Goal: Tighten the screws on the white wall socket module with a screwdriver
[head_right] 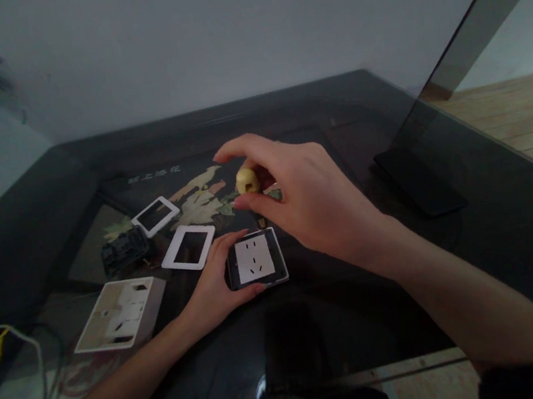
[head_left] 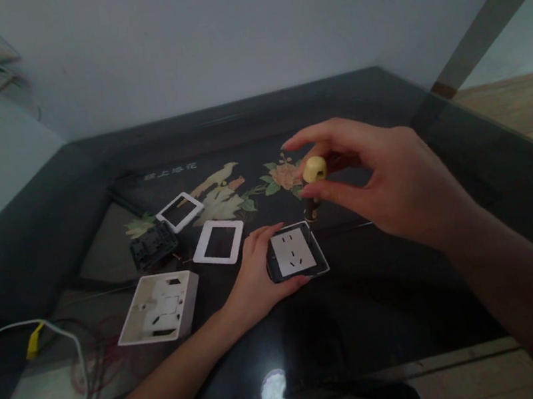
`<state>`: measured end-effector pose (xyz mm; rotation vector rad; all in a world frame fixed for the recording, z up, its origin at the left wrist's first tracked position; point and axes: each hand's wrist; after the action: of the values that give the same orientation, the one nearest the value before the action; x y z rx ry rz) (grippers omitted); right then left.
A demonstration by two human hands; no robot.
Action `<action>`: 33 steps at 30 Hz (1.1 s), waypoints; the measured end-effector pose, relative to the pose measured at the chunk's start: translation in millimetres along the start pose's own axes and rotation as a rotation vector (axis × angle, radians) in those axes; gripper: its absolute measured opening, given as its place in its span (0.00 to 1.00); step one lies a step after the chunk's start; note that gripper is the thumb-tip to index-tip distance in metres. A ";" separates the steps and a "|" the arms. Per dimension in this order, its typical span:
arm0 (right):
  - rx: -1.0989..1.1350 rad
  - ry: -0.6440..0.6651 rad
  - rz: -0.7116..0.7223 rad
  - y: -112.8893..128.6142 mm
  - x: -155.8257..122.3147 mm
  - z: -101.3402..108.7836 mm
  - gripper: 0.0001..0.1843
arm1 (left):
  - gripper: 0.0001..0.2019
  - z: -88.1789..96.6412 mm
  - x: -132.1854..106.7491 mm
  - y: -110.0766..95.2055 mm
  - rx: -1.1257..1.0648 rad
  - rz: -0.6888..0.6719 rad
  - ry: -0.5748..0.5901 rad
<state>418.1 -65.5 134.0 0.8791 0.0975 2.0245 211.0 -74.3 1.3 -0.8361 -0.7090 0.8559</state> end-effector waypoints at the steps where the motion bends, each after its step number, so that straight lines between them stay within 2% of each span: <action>1: 0.038 0.050 -0.001 -2.4 0.8 3.2 0.17 | 0.39 0.3 0.5 -0.1 -0.001 0.001 0.002; 3: 0.053 0.139 0.024 -8.0 2.2 8.2 0.16 | 0.38 0.8 1.1 0.2 -0.012 0.003 0.006; 5: 0.002 0.151 0.078 -12.3 3.0 9.9 0.15 | 0.38 1.0 1.0 1.2 -0.030 0.004 0.011; 10: -0.152 -0.027 0.164 -6.8 0.2 2.0 0.12 | 0.38 0.8 -0.2 4.9 -0.049 -0.039 0.020; 14: -0.133 -0.060 0.117 1.9 -1.4 -1.1 0.10 | 0.37 0.5 0.1 5.6 -0.029 -0.073 0.028; 18: 0.015 0.081 0.061 -0.2 0.3 9.1 0.16 | 0.36 0.2 -0.4 4.9 -0.017 -0.071 0.040; 20: 0.058 0.176 0.081 -3.0 0.8 15.0 0.16 | 0.35 0.0 -1.4 5.1 -0.014 -0.069 0.043; 22: 0.058 0.209 0.126 -4.6 0.5 17.0 0.15 | 0.35 -0.4 -2.5 5.8 -0.013 -0.067 0.044; 24: 0.022 0.143 0.148 -4.5 -0.4 13.6 0.13 | 0.35 -0.7 -3.0 6.6 -0.011 -0.065 0.047; 27: -0.061 -0.043 0.125 -1.5 -1.7 2.2 0.10 | 0.35 -0.7 -2.8 6.9 -0.001 -0.060 0.050; 29: -0.086 -0.119 0.104 1.1 -2.1 -4.0 0.07 | 0.36 -0.6 -2.2 6.3 -0.004 -0.058 0.049; 31: -0.056 -0.118 0.058 2.9 -2.0 -5.8 0.07 | 0.36 -0.5 -1.7 5.3 -0.010 -0.051 0.050; 33: 0.038 -0.053 -0.009 3.0 -1.5 -3.1 0.12 | 0.36 -0.5 -1.5 4.4 -0.016 -0.042 0.055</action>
<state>414.7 -67.7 132.0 0.9542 0.1110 1.9957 209.1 -73.9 -2.9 -0.8532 -0.6837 0.7876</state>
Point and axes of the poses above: each hand's wrist, its own x-axis towards the middle knuckle, its own z-axis out of the back of the hand, y = z × x, and after that the axes turned 7 degrees about -x, right-handed
